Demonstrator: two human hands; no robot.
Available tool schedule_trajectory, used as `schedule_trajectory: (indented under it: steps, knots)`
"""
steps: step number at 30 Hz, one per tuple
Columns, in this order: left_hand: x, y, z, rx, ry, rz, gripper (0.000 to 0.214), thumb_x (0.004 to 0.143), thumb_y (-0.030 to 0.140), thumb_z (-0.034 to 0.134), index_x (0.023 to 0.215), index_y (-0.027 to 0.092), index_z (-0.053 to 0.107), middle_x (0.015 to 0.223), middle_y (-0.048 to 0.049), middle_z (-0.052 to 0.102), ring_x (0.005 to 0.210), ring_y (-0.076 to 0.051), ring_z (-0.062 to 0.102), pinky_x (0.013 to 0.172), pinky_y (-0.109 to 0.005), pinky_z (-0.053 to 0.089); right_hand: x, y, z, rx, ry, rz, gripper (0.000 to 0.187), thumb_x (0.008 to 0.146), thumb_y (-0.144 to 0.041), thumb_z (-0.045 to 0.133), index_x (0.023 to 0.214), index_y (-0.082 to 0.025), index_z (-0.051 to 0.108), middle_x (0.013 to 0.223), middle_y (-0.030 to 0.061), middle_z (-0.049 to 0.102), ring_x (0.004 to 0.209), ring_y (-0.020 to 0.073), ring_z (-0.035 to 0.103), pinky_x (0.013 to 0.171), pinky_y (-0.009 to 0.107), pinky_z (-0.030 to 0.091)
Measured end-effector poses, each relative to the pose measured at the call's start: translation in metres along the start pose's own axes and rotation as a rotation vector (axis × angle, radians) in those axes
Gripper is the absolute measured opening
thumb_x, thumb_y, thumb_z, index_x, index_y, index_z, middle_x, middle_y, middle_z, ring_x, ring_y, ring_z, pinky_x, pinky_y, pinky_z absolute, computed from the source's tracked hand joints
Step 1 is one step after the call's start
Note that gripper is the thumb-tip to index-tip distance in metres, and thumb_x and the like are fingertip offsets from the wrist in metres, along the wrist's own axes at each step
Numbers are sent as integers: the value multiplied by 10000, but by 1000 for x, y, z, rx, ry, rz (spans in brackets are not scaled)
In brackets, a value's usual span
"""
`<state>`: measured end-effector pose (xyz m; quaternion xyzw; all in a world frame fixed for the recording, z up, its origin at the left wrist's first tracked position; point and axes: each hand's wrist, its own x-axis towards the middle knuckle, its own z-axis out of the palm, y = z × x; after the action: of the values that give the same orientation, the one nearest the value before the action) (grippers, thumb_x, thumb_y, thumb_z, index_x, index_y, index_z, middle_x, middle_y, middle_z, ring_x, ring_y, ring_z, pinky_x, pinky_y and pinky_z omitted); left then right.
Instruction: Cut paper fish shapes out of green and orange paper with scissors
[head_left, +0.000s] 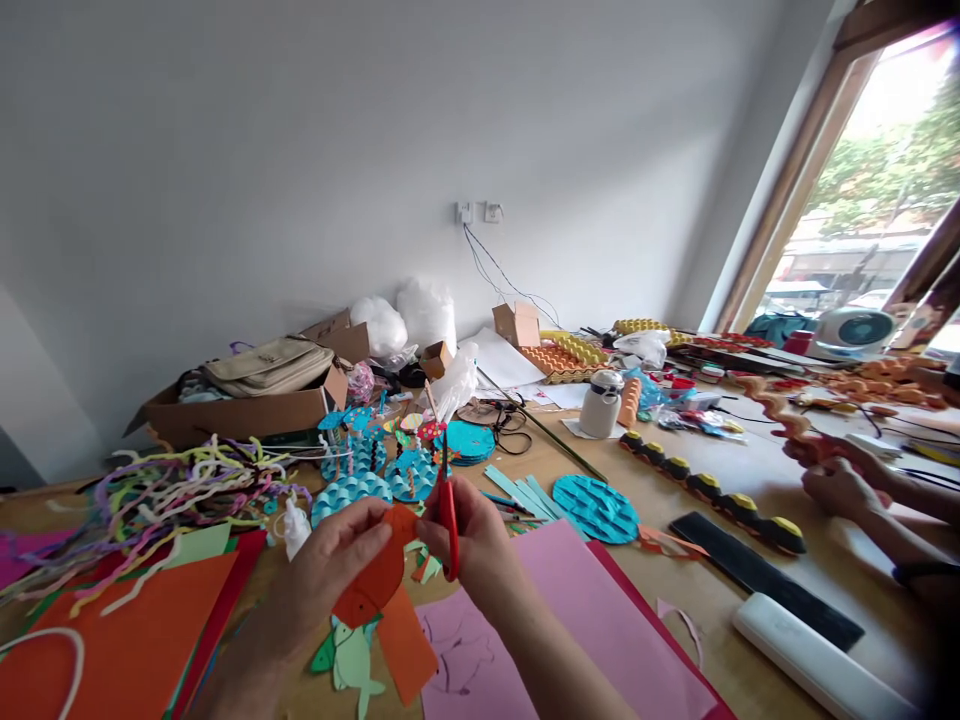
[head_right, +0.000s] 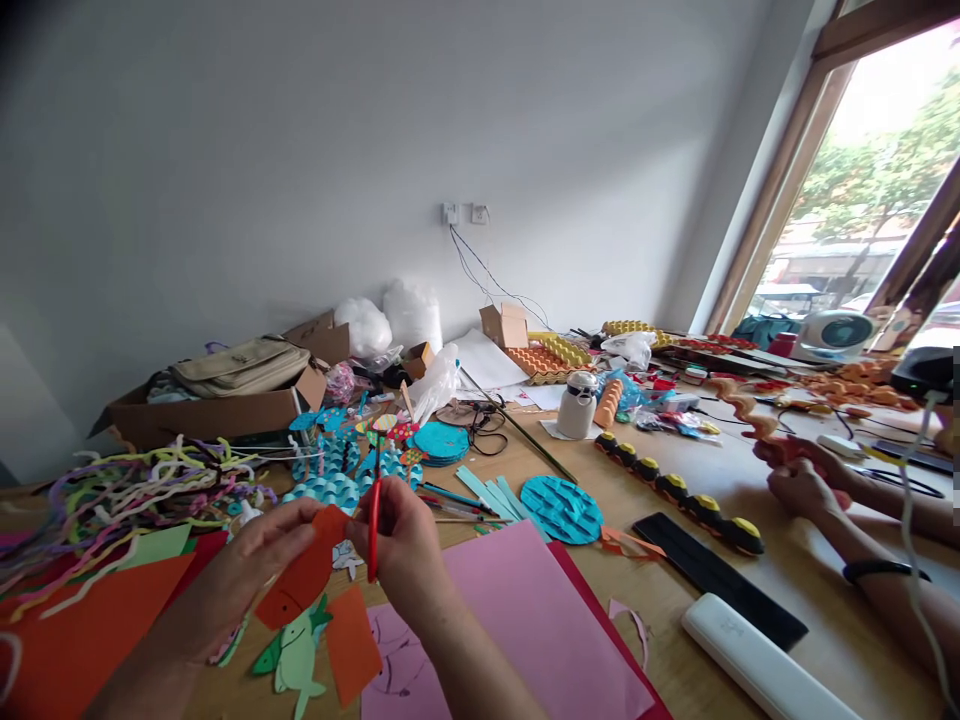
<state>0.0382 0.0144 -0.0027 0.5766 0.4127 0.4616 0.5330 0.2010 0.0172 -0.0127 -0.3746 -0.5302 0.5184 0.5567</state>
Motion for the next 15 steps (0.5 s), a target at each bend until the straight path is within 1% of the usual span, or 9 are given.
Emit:
schedule_trajectory:
  steps: [2, 4, 6, 7, 9, 11, 12, 13, 15]
  knots:
    - [2, 2, 0, 208, 23, 99, 192, 750, 398, 683, 672, 225, 712, 609, 19, 597, 609, -159, 518, 561, -226, 393, -2, 7, 2, -116, -6, -20, 169, 606, -229, 633, 684, -197, 487, 611, -51, 487, 563, 111, 421, 517, 225, 343]
    - [4, 5, 0, 345, 32, 136, 232, 760, 366, 651, 582, 218, 670, 558, 21, 566, 564, -157, 491, 535, -234, 367, -4, 11, 3, -233, -8, -27, 128, 616, -188, 595, 652, -201, 473, 591, -56, 456, 563, 112, 403, 507, 223, 322]
    - [3, 8, -2, 409, 71, 156, 189, 750, 346, 656, 610, 222, 682, 600, 6, 609, 614, -181, 540, 584, -246, 400, -4, 10, 2, -269, -3, -28, 123, 613, -166, 589, 638, -201, 473, 579, -59, 446, 555, 110, 393, 499, 221, 309]
    - [2, 10, -4, 404, 122, 175, 148, 748, 349, 663, 670, 229, 701, 660, -5, 647, 672, -198, 573, 631, -252, 424, -4, 9, 1, -237, 14, -32, 129, 613, -173, 601, 640, -200, 478, 577, -59, 452, 549, 109, 393, 497, 220, 311]
    - [0, 11, -10, 300, 311, 244, 155, 766, 378, 657, 828, 248, 714, 818, -20, 695, 817, -222, 609, 740, -262, 452, -4, 3, -1, -94, 92, -45, 158, 626, -217, 649, 670, -197, 499, 577, -63, 466, 532, 104, 399, 493, 219, 325]
    - [-2, 8, -15, 101, 509, 322, 180, 801, 408, 607, 845, 255, 691, 821, -7, 679, 826, -203, 603, 759, -255, 464, -2, -4, -3, 101, 198, -68, 213, 643, -278, 703, 724, -194, 524, 583, -68, 483, 513, 95, 416, 489, 212, 342]
    - [-2, 4, -15, -6, 577, 346, 170, 813, 396, 582, 798, 252, 672, 765, 7, 653, 785, -187, 593, 740, -249, 471, -2, -7, -3, 194, 240, -86, 238, 651, -297, 723, 750, -193, 534, 585, -71, 491, 506, 90, 426, 487, 207, 348]
    - [-1, 0, -13, -88, 603, 344, 161, 810, 369, 570, 746, 246, 651, 711, 19, 625, 738, -173, 579, 715, -243, 476, -1, -8, -3, 274, 269, -104, 251, 659, -303, 738, 769, -192, 542, 586, -72, 501, 502, 85, 437, 487, 202, 351]
    - [0, -10, -3, -148, 529, 276, 84, 754, 292, 583, 734, 238, 644, 660, 25, 617, 681, -167, 574, 658, -244, 486, 1, -9, 2, 399, 290, -132, 255, 668, -288, 758, 782, -187, 552, 590, -69, 528, 496, 75, 455, 488, 192, 354]
